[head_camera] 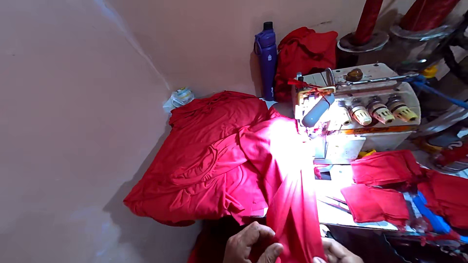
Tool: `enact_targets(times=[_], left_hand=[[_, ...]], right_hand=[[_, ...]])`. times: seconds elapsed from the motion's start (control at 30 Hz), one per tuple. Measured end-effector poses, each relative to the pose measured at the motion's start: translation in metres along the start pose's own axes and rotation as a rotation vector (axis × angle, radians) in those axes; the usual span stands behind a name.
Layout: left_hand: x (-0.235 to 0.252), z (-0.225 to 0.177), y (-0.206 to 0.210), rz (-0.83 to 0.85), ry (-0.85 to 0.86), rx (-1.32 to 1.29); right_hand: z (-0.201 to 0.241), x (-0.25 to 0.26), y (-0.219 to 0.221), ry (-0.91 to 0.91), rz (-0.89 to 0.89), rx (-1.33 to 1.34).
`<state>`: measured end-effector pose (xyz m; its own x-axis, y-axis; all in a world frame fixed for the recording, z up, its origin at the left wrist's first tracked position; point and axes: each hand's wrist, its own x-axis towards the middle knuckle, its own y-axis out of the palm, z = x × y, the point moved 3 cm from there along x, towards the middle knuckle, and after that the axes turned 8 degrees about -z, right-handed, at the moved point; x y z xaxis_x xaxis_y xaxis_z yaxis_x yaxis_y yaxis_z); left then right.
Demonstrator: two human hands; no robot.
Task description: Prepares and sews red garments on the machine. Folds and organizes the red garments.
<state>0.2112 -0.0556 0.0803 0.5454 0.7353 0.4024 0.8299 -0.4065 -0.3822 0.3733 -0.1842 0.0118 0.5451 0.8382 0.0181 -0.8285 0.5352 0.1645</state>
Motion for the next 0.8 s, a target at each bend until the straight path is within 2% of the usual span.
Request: enact_targets(times=[0.13, 0.3, 0.37, 0.43, 0.5, 0.6, 0.8], left_hand=[[-0.018, 0.006, 0.015, 0.081, -0.088, -0.002], [-0.066, 0.04, 0.047, 0.105, -0.434, -0.29], [-0.085, 0.049, 0.055, 0.056, -0.457, -0.326], [-0.1, 0.048, 0.057, -0.019, -0.354, -0.231], [-0.108, 0.041, 0.055, -0.057, -0.176, -0.107], [-0.118, 0.045, 0.052, -0.012, 0.045, -0.075], [-0.13, 0.051, 0.05, -0.01, 0.216, 0.101]], right_hand=[[-0.017, -0.004, 0.012, 0.046, -0.006, -0.002], [-0.032, -0.02, 0.007, 0.02, -0.02, -0.084], [-0.035, -0.029, 0.007, 0.099, 0.018, -0.09], [-0.033, -0.037, 0.01, 0.14, -0.005, -0.094], [-0.034, -0.046, 0.01, 0.161, -0.017, -0.094], [-0.042, -0.061, 0.011, 0.161, 0.037, -0.086], [-0.043, -0.073, 0.014, 0.166, 0.014, -0.125]])
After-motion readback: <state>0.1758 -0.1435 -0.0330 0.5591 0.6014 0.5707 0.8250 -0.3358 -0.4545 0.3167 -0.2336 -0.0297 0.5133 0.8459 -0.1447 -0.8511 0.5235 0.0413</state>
